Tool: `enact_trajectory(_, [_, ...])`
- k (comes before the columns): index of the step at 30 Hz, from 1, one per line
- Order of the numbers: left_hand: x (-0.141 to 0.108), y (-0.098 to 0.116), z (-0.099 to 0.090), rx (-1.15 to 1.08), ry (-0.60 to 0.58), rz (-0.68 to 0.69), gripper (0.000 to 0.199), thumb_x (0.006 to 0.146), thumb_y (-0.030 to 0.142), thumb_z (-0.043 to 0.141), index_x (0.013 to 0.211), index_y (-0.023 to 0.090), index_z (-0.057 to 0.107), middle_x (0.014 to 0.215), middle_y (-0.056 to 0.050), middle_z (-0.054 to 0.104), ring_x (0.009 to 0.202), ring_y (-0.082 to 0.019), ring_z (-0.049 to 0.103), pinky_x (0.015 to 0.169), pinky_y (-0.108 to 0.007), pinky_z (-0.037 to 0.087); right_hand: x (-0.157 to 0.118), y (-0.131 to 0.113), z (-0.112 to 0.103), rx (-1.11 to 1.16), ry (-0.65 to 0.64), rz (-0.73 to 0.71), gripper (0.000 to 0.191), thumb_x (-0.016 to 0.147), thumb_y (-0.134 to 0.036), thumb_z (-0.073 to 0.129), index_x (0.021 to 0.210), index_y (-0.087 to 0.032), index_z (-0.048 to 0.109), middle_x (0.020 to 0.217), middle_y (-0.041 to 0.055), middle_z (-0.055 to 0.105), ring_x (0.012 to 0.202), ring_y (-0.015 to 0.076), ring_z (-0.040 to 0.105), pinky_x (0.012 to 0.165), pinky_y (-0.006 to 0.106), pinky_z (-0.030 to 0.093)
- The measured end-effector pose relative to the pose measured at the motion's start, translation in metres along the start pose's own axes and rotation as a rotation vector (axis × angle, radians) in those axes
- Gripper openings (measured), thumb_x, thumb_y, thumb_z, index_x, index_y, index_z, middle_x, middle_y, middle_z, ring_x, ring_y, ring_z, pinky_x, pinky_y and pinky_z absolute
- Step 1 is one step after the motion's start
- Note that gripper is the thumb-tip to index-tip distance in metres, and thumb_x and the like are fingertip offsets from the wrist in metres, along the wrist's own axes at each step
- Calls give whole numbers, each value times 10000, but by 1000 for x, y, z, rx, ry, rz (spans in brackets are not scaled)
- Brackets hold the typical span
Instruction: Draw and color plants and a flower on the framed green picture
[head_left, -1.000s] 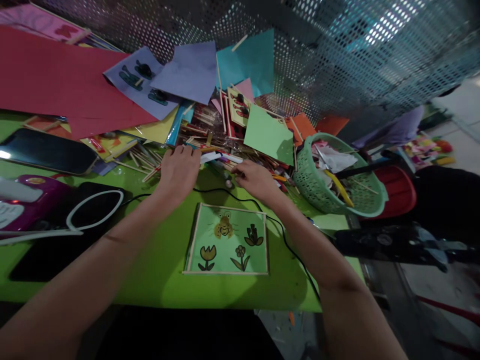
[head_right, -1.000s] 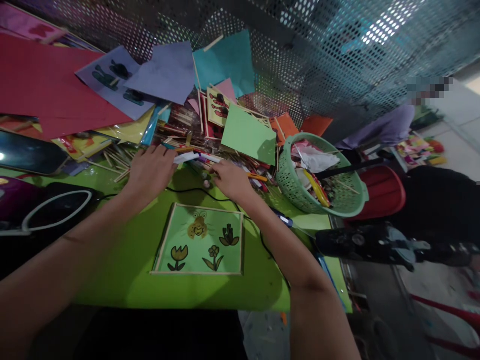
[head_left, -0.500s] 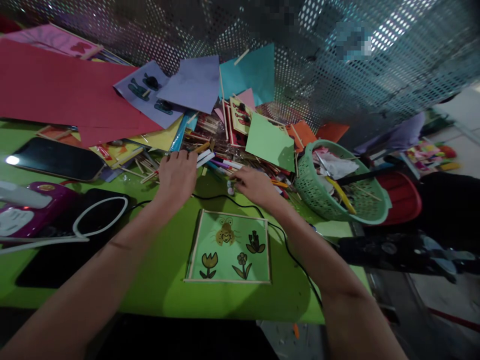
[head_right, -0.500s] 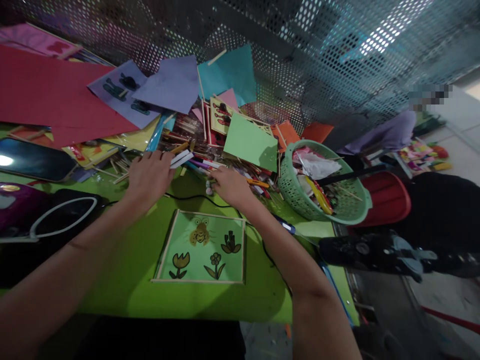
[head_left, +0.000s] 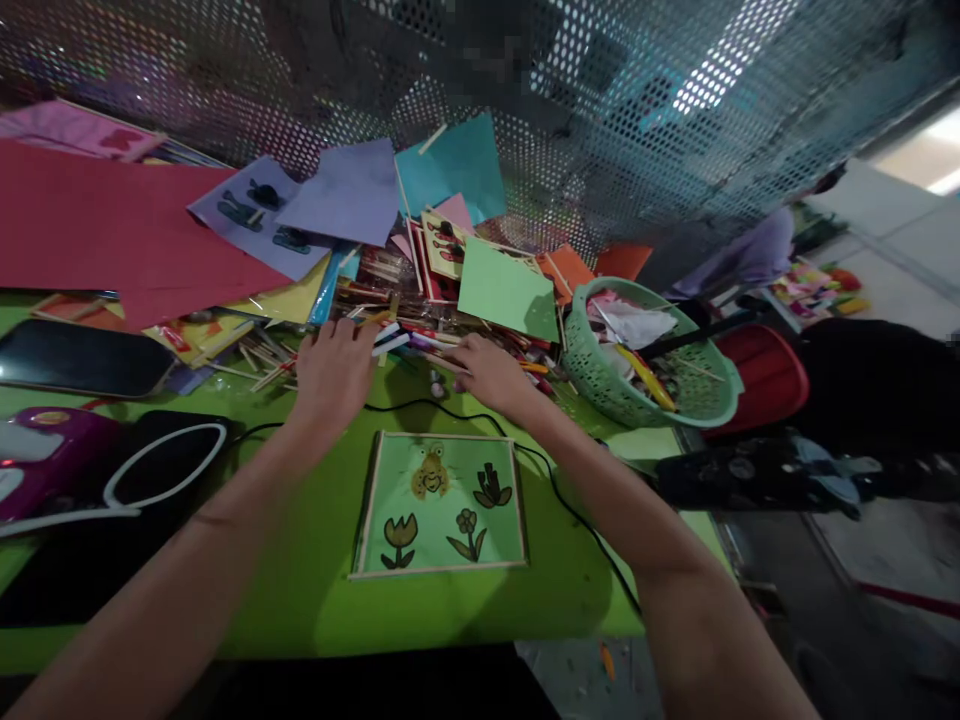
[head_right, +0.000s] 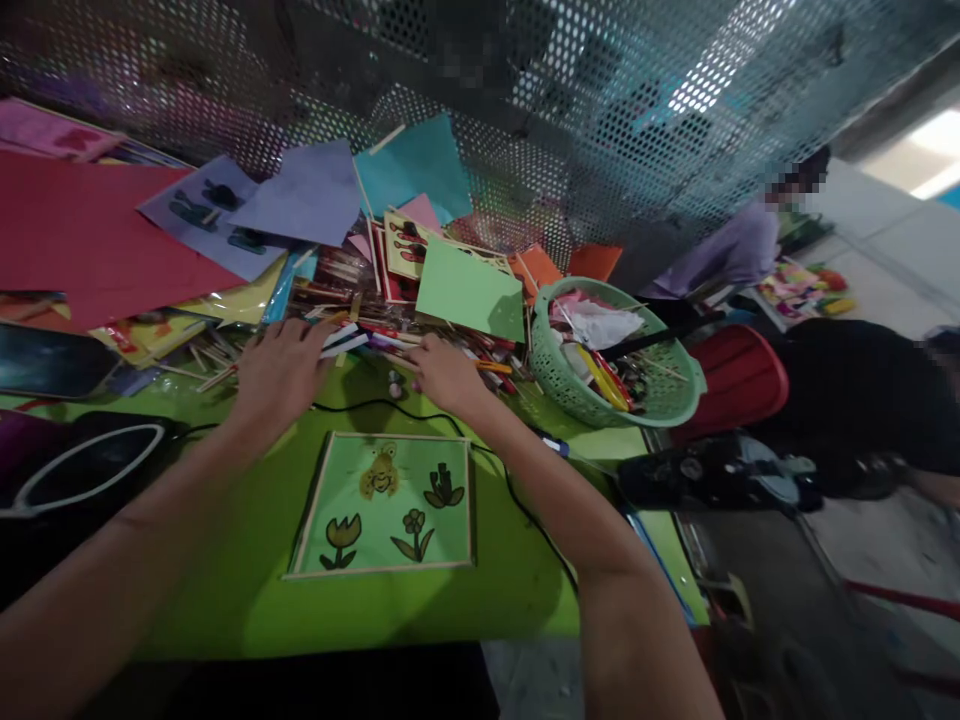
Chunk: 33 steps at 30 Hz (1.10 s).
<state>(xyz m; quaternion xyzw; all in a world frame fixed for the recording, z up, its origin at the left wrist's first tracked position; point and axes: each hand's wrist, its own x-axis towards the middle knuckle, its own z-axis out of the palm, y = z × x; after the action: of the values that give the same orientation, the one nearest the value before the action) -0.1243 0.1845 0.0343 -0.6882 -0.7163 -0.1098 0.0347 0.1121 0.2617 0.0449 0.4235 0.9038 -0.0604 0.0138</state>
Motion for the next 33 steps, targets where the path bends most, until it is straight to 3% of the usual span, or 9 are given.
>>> enact_trajectory(6, [2, 5, 8, -14, 50, 69, 422, 1046, 238, 567, 1455, 200, 664, 1347, -179, 679, 1314, -396, 597, 1060, -522, 536, -4, -1, -3, 46, -3, -137, 431, 1006, -147, 602, 1422, -208, 696, 1366, 121, 729, 1274, 276, 657, 1090, 391, 502])
enact_trajectory(11, [6, 9, 10, -57, 34, 111, 439, 1019, 218, 587, 1446, 197, 686, 1426, -169, 680, 1356, -410, 580, 1124, -552, 503, -19, 28, -30, 24, 52, 35, 370, 1029, -172, 567, 1358, -202, 735, 1352, 141, 743, 1258, 293, 678, 1067, 406, 514])
enact_trajectory(15, [10, 12, 13, -99, -5, 166, 449, 1010, 233, 605, 1452, 227, 685, 1503, -154, 660, 1397, -403, 574, 1163, -555, 480, -35, 45, -43, -70, -26, 176, 367, 1008, -150, 563, 1311, -173, 769, 1321, 156, 765, 1216, 319, 709, 985, 390, 526])
enact_trajectory(23, [24, 29, 15, -60, -78, 258, 519, 988, 267, 616, 1504, 243, 658, 1556, -151, 645, 1455, -414, 549, 1180, -593, 456, -48, 55, -35, -149, 2, 221, 339, 1027, -202, 556, 1280, -162, 780, 1295, 163, 767, 1182, 310, 716, 926, 373, 518])
enact_trajectory(29, [39, 60, 14, -66, -146, 363, 483, 1048, 244, 467, 1475, 230, 692, 1587, -128, 639, 1456, -376, 554, 1182, -560, 441, -63, 65, -38, -192, 4, 294, 363, 1017, -105, 490, 1242, -144, 772, 1252, 165, 768, 1122, 293, 714, 859, 352, 497])
enact_trajectory(33, [49, 80, 19, -51, -182, 435, 471, 1030, 213, 489, 1445, 235, 711, 1548, -124, 676, 1432, -352, 578, 1185, -535, 426, -67, 62, -37, -233, -28, 324, 379, 1015, -66, 477, 1273, -107, 751, 1294, 202, 746, 1149, 302, 713, 835, 344, 510])
